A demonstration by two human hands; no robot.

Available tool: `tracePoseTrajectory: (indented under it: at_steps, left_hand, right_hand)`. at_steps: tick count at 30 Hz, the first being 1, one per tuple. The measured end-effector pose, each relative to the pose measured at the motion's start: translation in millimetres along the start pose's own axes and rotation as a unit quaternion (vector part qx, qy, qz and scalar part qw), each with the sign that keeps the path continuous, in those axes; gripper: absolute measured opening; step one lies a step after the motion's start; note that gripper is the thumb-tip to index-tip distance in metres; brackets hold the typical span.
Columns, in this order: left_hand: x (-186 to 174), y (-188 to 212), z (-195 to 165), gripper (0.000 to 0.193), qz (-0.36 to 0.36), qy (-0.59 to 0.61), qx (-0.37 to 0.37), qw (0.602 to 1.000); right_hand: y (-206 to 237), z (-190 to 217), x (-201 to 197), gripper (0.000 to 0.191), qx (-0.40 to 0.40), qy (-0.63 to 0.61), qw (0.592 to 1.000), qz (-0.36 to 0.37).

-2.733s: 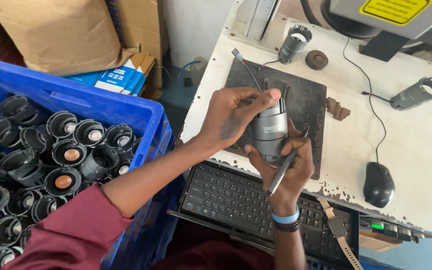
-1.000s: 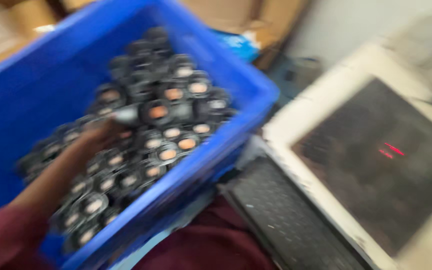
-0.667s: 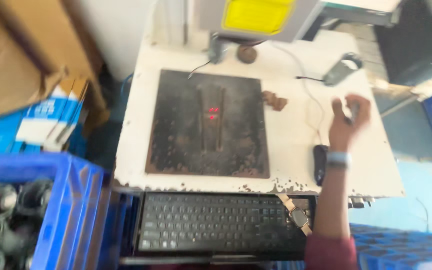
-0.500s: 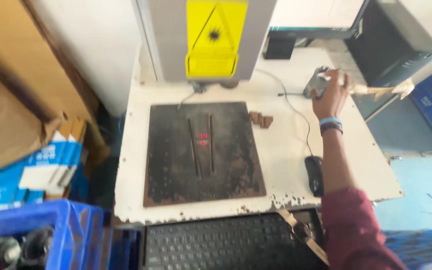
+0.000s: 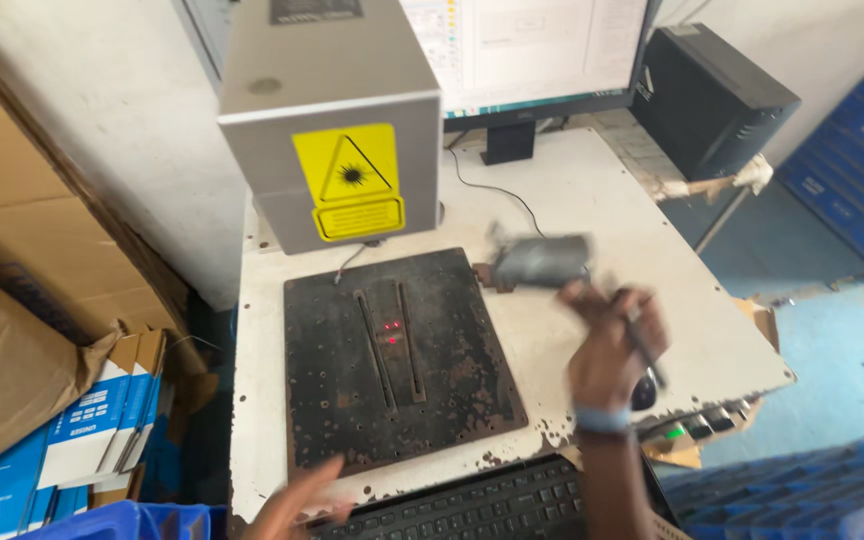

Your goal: The person repeatedly picks up cylindrical electronic components from a blue crate, marks them with a pen, places them on a testing jig where a red light activates, and then types on a keyboard. The person repeats this cycle for several components throughout the clip.

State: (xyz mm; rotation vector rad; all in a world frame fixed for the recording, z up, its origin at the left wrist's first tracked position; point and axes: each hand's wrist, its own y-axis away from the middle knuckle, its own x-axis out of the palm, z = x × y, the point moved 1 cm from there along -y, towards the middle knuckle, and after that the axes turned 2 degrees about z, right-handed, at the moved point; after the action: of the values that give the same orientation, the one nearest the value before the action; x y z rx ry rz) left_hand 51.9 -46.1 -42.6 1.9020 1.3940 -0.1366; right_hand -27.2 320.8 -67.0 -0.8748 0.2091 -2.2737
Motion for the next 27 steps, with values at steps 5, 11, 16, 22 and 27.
tracePoseTrajectory:
  at_steps: [5, 11, 16, 22, 27]
  left_hand:
    - [36, -15, -42, 0.122, -0.045, 0.263, 0.32, 0.909]
    - [26, -17, -38, 0.079, -0.071, 0.396, 0.327, 0.855]
    - [13, -28, -34, 0.075, -0.002, 0.333, 0.209, 0.92]
    - [5, -31, -41, 0.074, 0.1, 0.219, 0.27, 0.932]
    - [6, -22, -37, 0.066, 0.114, 0.193, 0.371, 0.901]
  right_hand:
    - [158, 25, 0, 0.052, 0.173, -0.228, 0.951, 0.117]
    - [227, 46, 16, 0.035, 0.268, -0.159, 0.938, 0.152]
    - [203, 77, -8, 0.022, 0.105, -0.02, 0.949, 0.296]
    - [173, 96, -24, 0.079, 0.136, -0.219, 0.917, 0.303]
    - [170, 118, 15, 0.019, 0.181, -0.109, 0.917, 0.339]
